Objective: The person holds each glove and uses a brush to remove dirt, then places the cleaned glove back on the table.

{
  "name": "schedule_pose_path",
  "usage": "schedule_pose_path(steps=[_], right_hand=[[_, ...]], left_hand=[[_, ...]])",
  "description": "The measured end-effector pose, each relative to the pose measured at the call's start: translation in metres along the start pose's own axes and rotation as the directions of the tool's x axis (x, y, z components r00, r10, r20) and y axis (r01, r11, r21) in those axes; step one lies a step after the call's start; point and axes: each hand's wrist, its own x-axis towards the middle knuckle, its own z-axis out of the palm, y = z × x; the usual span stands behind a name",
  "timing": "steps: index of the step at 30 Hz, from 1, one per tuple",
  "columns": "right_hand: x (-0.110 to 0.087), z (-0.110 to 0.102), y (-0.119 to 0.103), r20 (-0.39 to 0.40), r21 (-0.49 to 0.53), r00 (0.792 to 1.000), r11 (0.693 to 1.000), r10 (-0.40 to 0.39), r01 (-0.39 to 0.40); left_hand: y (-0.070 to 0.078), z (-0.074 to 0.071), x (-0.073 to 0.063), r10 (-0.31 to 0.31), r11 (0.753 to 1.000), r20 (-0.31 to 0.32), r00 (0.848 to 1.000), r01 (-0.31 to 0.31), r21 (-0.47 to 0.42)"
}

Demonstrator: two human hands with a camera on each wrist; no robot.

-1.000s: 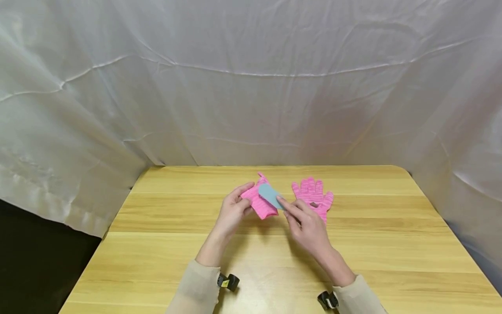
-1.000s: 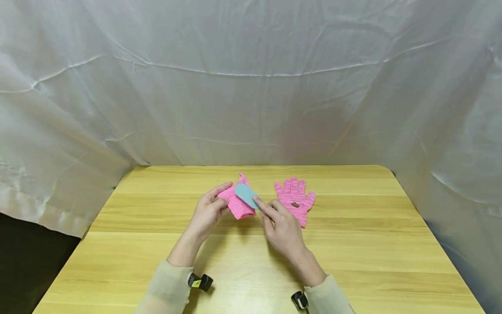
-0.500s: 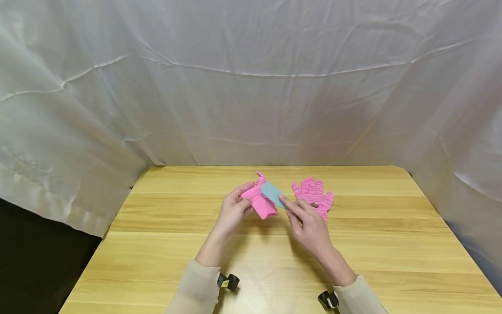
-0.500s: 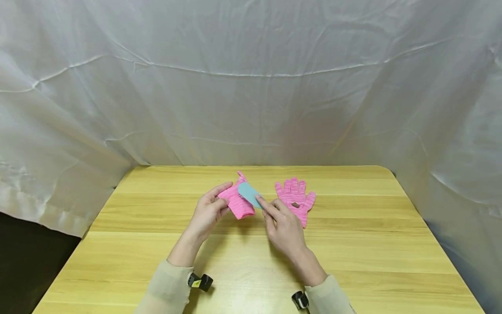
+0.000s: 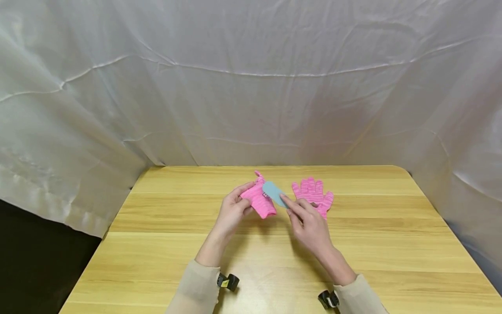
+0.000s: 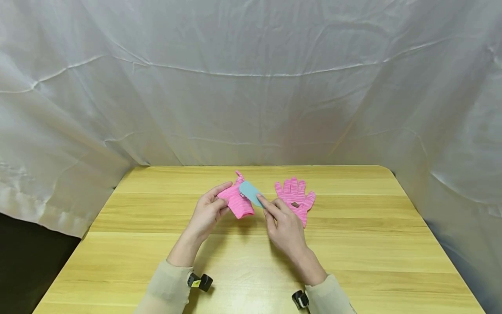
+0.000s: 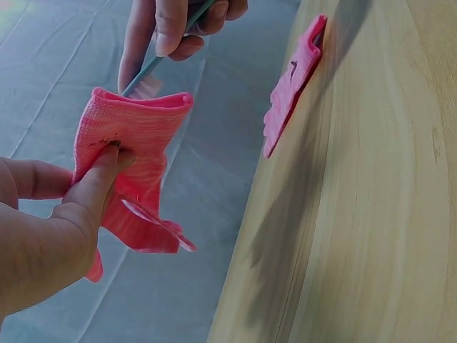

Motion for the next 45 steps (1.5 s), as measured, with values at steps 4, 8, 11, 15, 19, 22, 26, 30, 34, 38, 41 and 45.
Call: schedule_pose_path(steps=[4,8,11,15,19,22,26,30,34,38,41,45], right_hand=[[0.000,0.000,-0.001,-0.005,0.005,1.000,1.000,0.012,-0.012],[0.000,0.000,0.000,-0.006,0.009,1.000,1.000,0.023,-0.023],[0.000,0.000,0.000,-0.005,0.005,1.000,1.000,0.027,-0.027],[0.000,0.000,0.001,-0.005,0.007,1.000,1.000,0.025,-0.025],[0.000,0.000,0.002,0.001,0.008,0.999,0.999,0.032,-0.032],[-0.001,0.000,0.003,-0.001,0.001,0.999,0.999,0.050,-0.050],[-0.001,0.000,0.004,-0.011,0.005,0.999,0.999,0.049,-0.049],[0.000,0.000,0.003,-0.023,0.042,1.000,0.999,-0.019,0.020],[0.001,0.000,0.000,-0.055,0.083,0.995,0.993,-0.081,0.085],[0.002,0.001,-0.004,-0.073,0.115,0.989,0.984,-0.127,0.135],[0.002,0.001,-0.006,-0.057,0.118,0.984,0.978,-0.167,0.173],[0.001,0.003,-0.008,-0.011,0.091,0.980,0.976,-0.198,0.198]], left_hand=[[0.000,-0.001,0.000,0.005,1.000,0.001,1.000,-0.005,0.005],[-0.001,-0.001,0.001,0.002,1.000,-0.002,1.000,-0.002,0.012],[-0.001,-0.002,0.000,-0.003,1.000,-0.003,1.000,0.003,0.014],[-0.001,-0.002,0.000,-0.011,1.000,-0.009,1.000,0.011,0.014],[0.000,-0.002,0.000,-0.017,1.000,-0.019,1.000,0.017,0.015],[0.000,-0.002,0.000,-0.016,1.000,-0.031,0.999,0.017,0.021],[0.000,-0.003,0.000,-0.020,1.000,-0.040,0.999,0.021,0.013],[-0.001,-0.003,0.001,-0.025,1.000,-0.036,0.999,0.025,0.008],[-0.001,-0.003,0.000,-0.026,1.000,-0.038,0.999,0.026,0.014],[-0.001,-0.003,0.000,-0.025,1.000,-0.033,0.999,0.025,0.017],[-0.002,-0.002,0.000,-0.030,1.000,-0.024,0.999,0.030,0.010],[-0.001,-0.001,-0.001,-0.026,1.000,-0.007,1.000,0.026,0.009]])
